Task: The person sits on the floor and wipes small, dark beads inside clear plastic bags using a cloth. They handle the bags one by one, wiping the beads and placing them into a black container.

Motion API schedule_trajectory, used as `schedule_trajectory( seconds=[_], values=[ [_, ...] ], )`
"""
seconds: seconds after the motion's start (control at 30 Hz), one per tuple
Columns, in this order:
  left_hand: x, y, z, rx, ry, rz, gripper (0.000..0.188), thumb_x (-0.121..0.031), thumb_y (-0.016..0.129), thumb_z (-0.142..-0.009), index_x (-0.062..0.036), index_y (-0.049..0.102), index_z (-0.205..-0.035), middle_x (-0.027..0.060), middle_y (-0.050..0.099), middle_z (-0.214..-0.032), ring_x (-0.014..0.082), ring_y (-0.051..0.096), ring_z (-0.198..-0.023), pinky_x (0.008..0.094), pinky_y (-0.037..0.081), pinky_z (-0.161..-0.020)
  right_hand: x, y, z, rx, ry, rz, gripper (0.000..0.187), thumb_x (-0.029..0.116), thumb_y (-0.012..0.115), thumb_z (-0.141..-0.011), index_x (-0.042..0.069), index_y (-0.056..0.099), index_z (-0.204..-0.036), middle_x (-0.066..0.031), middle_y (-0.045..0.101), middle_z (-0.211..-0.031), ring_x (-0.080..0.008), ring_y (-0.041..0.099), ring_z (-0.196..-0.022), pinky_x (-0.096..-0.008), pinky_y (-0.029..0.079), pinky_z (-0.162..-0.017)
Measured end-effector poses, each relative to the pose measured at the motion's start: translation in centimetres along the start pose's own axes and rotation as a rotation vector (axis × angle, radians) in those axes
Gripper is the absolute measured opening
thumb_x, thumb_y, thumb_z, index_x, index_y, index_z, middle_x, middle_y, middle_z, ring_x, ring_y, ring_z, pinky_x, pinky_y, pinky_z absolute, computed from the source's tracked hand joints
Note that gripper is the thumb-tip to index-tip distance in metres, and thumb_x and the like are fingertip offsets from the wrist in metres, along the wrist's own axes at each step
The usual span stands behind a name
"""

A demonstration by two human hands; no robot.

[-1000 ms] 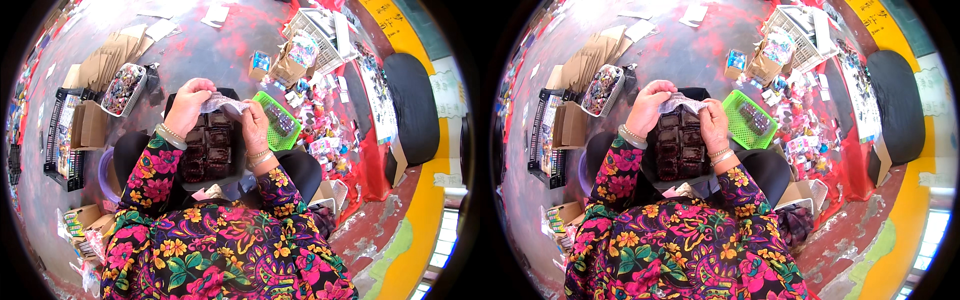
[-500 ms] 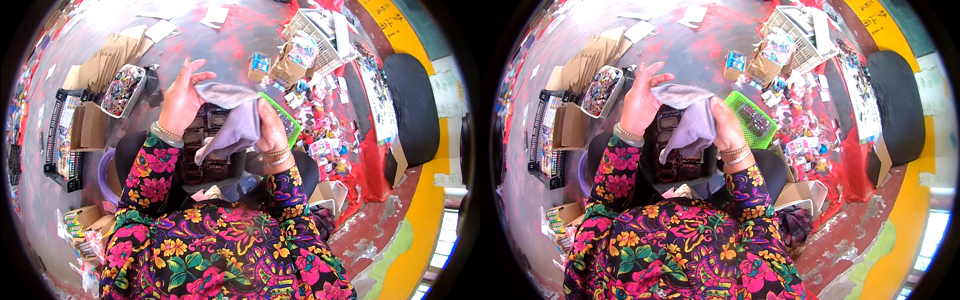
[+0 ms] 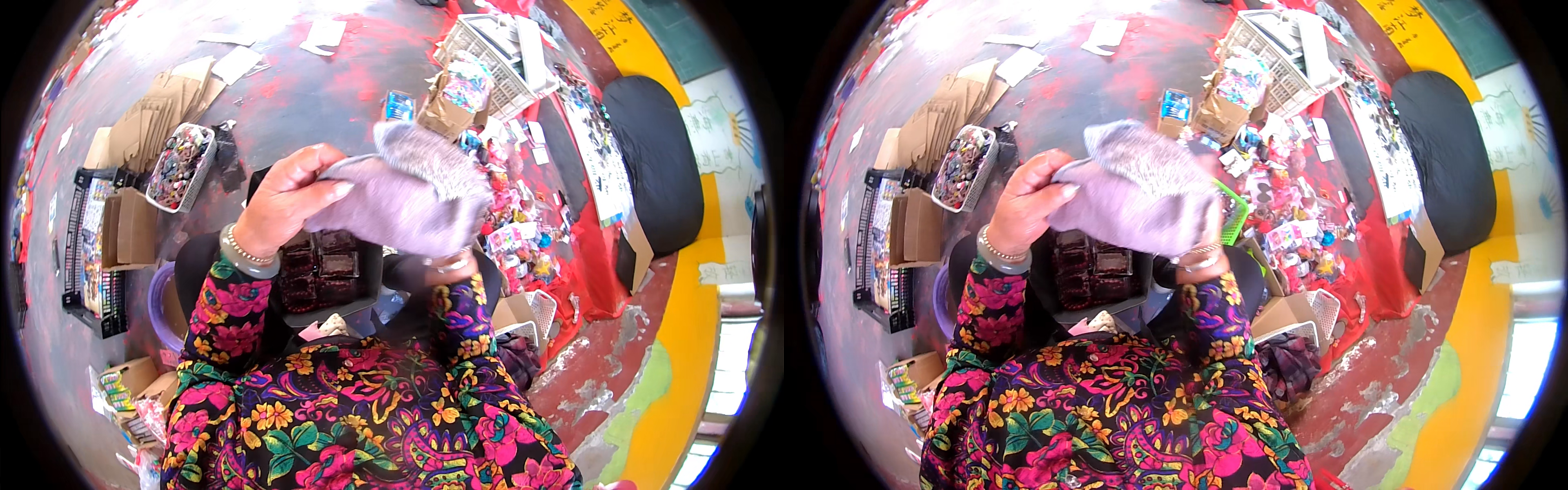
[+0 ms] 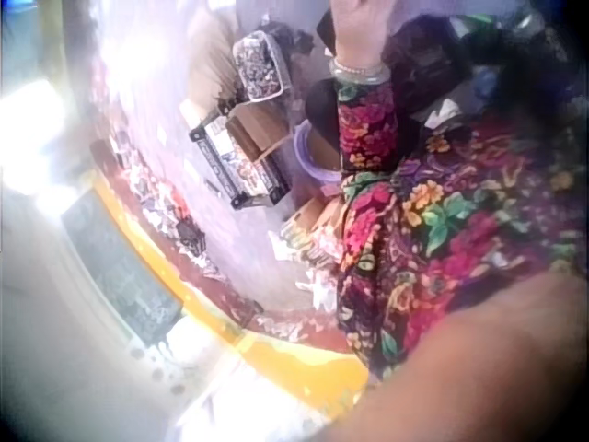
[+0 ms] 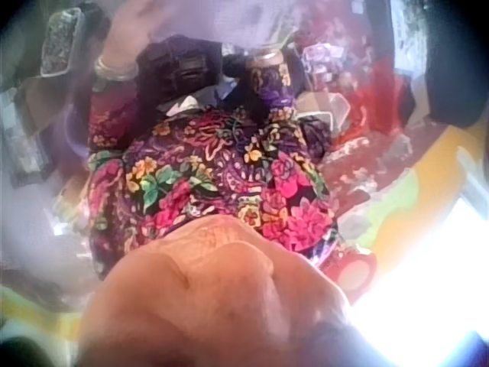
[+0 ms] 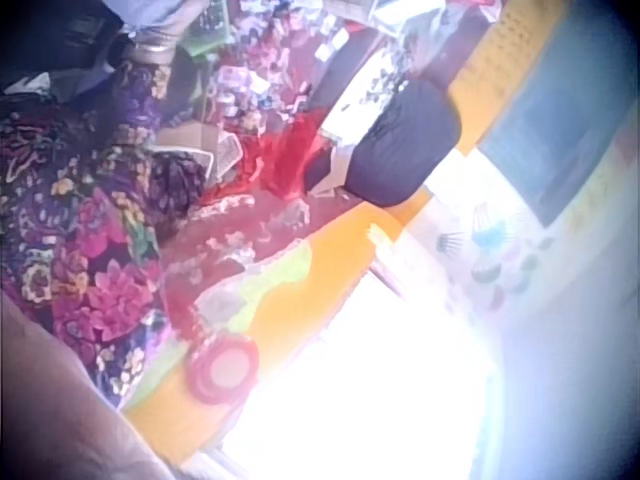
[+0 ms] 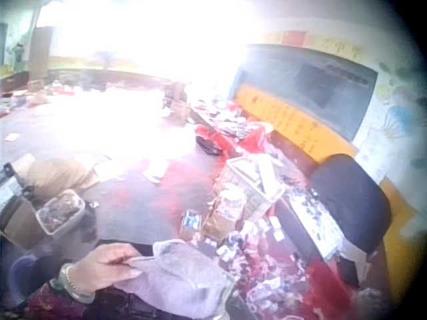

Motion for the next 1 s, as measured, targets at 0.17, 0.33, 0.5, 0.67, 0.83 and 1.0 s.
schedule_trajectory(
  seconds=[0.17,0.33,0.5,0.67,0.83,1.0],
  values=[
    [1.9,-1.1,-1.4,0.133,-0.053,-0.442,0.017,0.000,0.060,-0.082,0.0006,0.059,-0.099,0.0028,0.058,-0.093,0.0103,0.053,-0.085,0.0244,0.043,-0.078,-6.8,-0.8,-0.3,0.240,-0.168,0.634,0.038,0.021,0.048,-0.089,0.000,0.049,-0.121,-0.0118,0.056,-0.116,-0.0207,0.054,-0.105,-0.0314,0.042,-0.094],
    [2.9,-1.4,-1.8,-0.050,0.202,-0.951,0.020,-0.007,0.061,-0.084,-0.0007,0.060,-0.103,0.0089,0.059,-0.101,0.0169,0.056,-0.095,0.0267,0.042,-0.085,-6.8,2.3,-1.5,0.456,-0.596,1.645,0.027,0.023,0.051,-0.081,0.008,0.057,-0.103,-0.0061,0.059,-0.095,-0.0199,0.055,-0.093,-0.0313,0.042,-0.083],
    [4.2,-3.9,-1.4,-0.396,-0.062,-0.649,0.020,-0.013,0.054,-0.091,0.0002,0.061,-0.104,0.0030,0.062,-0.097,0.0097,0.055,-0.093,0.0230,0.042,-0.082,2.4,5.5,-4.6,0.332,-0.387,2.036,0.013,0.026,0.062,-0.062,0.013,0.060,-0.060,-0.0036,0.057,-0.062,-0.0193,0.056,-0.064,-0.0317,0.043,-0.061],
    [6.1,-3.6,-2.1,-0.299,-0.066,-0.564,0.018,-0.012,0.054,-0.089,0.0028,0.063,-0.095,0.0058,0.065,-0.085,0.0091,0.058,-0.081,0.0219,0.045,-0.075,9.3,-1.6,-4.7,0.190,-0.490,1.923,0.013,0.019,0.069,-0.056,0.011,0.060,-0.060,-0.0021,0.057,-0.064,-0.0177,0.056,-0.063,-0.0298,0.046,-0.060],
    [6.7,-2.7,-1.4,-0.186,-0.170,-0.633,0.019,-0.012,0.054,-0.088,0.0040,0.063,-0.093,0.0079,0.065,-0.085,0.0127,0.061,-0.079,0.0241,0.047,-0.074,10.0,-9.1,-3.3,0.022,-0.269,2.317,0.014,0.028,0.067,-0.061,0.015,0.062,-0.061,-0.0038,0.062,-0.068,-0.0211,0.062,-0.071,-0.0316,0.047,-0.066],
    [6.8,-2.1,-1.3,-0.118,-0.264,-0.736,0.017,-0.008,0.051,-0.091,0.0050,0.061,-0.093,0.0062,0.063,-0.086,0.0114,0.059,-0.081,0.0246,0.047,-0.077,7.4,-19.1,0.1,-0.009,0.131,2.501,0.014,0.028,0.062,-0.069,0.015,0.064,-0.070,-0.0064,0.063,-0.073,-0.0242,0.062,-0.075,-0.0348,0.047,-0.067]
  ],
)
Point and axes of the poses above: each hand's wrist, its own z-axis away from the middle knuckle, its own y-axis out of the palm, x = y × z, the point moved 1 cm from there along -z, towards the middle knuckle
